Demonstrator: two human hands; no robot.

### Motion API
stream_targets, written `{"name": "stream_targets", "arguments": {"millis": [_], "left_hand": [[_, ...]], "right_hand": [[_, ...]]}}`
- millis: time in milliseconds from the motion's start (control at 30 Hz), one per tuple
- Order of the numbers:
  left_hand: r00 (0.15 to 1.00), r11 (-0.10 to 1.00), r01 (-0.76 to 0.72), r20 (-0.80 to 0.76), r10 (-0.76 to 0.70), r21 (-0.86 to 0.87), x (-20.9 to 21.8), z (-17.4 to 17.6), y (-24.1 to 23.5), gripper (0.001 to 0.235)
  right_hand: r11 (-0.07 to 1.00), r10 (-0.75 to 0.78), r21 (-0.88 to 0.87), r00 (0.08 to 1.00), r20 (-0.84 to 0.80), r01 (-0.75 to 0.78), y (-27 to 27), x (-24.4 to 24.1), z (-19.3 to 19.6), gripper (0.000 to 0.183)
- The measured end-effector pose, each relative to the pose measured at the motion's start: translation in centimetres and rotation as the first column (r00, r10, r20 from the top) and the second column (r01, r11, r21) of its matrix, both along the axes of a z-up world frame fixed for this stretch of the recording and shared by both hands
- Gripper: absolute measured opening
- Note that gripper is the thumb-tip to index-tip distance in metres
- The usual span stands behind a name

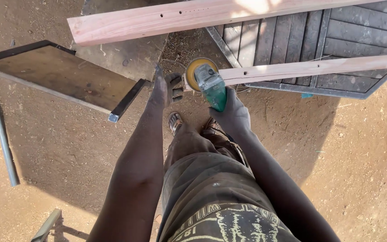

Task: Using an angle grinder with a sanding attachment to smooth the surface of a wooden plank on a workshop table.

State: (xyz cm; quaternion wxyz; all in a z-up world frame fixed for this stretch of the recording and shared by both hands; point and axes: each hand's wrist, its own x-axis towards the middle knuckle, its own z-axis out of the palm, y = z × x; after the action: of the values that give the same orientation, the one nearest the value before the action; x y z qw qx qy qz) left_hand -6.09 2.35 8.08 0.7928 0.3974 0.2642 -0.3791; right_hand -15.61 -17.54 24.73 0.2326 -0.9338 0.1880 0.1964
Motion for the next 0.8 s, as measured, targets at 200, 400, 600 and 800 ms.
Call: {"name": "stream_targets", "arguments": {"millis": [200,400,600,800], "left_hand": [[1.0,1.0,0.01,-0.014,-0.01,-0.017,-0.2,3.1,0.5,0.131],[0.999,0.999,0.034,-0.032,-0.034,0.003,0.1,0.4,0.4,0.13],[0.993,0.986,0.103,0.037,-0.108,0.133,-0.2,1.9,-0.2,0.125],[0.979,0.799,0.134,0.046,-0.198,0.586,1.2,-7.4,-2.2,0.093]], "right_hand": [[0.992,-0.124,0.006,0.992,-0.019,0.124,-0.7,-1.1,-0.9,0.068],[1.0,0.023,-0.007,0.999,-0.03,-0.023,-0.1,-1.5,-0.3,0.069],[0.991,-0.133,-0.011,0.991,-0.025,0.132,-5.5,-2.7,-0.2,0.068],[0.975,-0.22,-0.047,0.975,-0.012,0.219,-12.0,-4.2,-0.7,0.071]]}}
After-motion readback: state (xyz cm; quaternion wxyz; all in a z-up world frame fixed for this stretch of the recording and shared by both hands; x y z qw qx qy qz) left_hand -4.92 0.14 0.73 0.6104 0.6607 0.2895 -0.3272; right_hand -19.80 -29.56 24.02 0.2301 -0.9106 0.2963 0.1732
